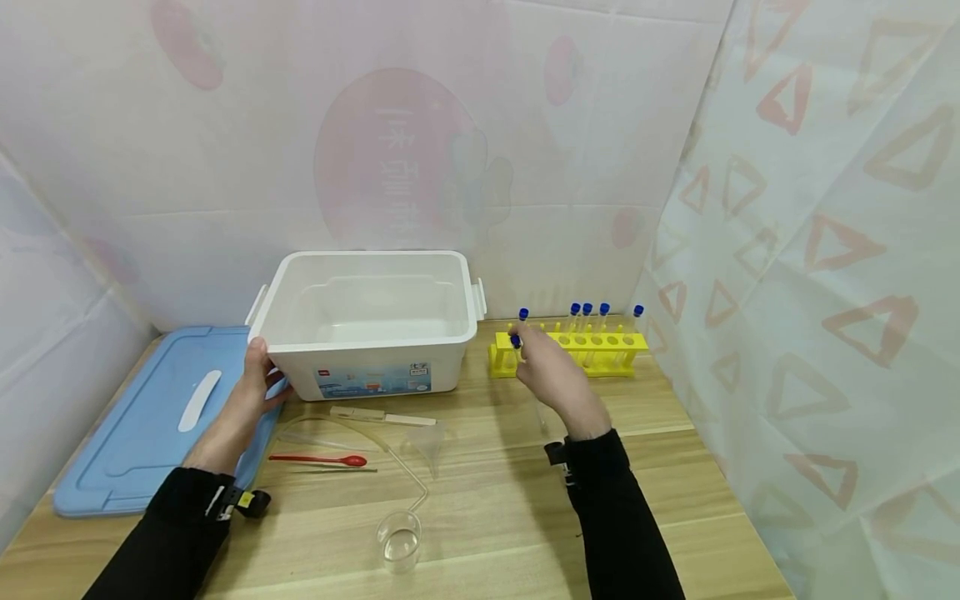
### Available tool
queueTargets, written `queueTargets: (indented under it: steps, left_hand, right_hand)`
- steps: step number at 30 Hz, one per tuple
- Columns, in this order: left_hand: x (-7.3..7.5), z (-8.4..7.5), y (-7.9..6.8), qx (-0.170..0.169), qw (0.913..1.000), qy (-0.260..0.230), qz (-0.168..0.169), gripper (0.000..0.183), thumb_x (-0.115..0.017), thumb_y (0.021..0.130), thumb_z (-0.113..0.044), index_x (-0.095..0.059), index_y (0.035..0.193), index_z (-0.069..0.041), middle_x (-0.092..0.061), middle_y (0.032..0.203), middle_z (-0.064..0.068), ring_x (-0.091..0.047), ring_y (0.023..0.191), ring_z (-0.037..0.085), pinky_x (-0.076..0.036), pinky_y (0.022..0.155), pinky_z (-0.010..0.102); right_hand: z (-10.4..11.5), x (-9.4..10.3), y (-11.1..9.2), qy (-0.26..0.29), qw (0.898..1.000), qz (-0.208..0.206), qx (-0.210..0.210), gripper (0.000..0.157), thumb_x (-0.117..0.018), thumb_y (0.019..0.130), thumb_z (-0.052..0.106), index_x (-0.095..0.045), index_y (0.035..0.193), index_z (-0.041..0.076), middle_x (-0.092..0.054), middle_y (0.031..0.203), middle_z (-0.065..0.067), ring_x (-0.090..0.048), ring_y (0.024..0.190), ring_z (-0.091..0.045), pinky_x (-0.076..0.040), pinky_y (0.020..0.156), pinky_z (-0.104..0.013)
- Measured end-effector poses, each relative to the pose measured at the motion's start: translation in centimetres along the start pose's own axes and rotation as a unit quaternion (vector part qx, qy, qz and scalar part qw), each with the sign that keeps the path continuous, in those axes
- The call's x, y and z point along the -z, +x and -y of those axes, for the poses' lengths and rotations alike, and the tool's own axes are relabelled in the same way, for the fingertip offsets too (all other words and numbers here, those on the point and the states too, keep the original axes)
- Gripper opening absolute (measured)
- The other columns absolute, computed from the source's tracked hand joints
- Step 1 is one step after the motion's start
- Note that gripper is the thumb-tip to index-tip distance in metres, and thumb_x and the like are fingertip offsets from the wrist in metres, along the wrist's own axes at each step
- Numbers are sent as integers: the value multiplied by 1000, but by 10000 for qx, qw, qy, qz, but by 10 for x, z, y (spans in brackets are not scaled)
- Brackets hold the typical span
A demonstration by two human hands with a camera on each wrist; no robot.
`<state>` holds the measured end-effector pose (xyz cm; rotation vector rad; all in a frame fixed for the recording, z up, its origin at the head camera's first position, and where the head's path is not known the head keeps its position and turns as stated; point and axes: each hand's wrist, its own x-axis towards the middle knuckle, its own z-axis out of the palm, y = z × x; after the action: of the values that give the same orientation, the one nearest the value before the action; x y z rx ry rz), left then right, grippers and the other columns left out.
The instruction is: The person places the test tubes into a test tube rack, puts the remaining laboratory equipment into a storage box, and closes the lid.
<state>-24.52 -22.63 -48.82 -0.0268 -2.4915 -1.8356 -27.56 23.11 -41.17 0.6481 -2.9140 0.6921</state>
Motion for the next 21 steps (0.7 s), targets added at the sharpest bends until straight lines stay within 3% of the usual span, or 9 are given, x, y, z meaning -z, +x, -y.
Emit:
queueTargets:
  steps: [8,12,21]
  left_hand:
    - [-1,-1,0,-33,9999,-116,16,75,-12,106,-66,-3,169,-27,-10,169,26,-17,152,50,-25,116,71]
    - [-1,-1,0,-17,9999,-112,12,75,-12,106,-66,-4,169,-26,-10,170,25,-17,152,50,-25,116,70]
    - [0,-2,0,8,10000,-92,38,76,-11,105,-67,-3,169,-26,-9,170,24,-16,153,49,-26,117,69]
  right_hand:
    - [0,15,-6,185,9988,-420,-143,54,-62,96,0,-47,148,8,-59,105,-4,-62,96,-20,-57,76,-34]
    - [-1,20,-7,306,9971,-680,-123,55,-59,97,-1,-45,150,5,-58,107,-6,-64,100,-22,-59,78,-35]
    - [-5,24,-6,386,9889,-1424,-154,52,-53,104,6,-41,155,9,-54,114,-4,-57,105,-18,-56,83,-33]
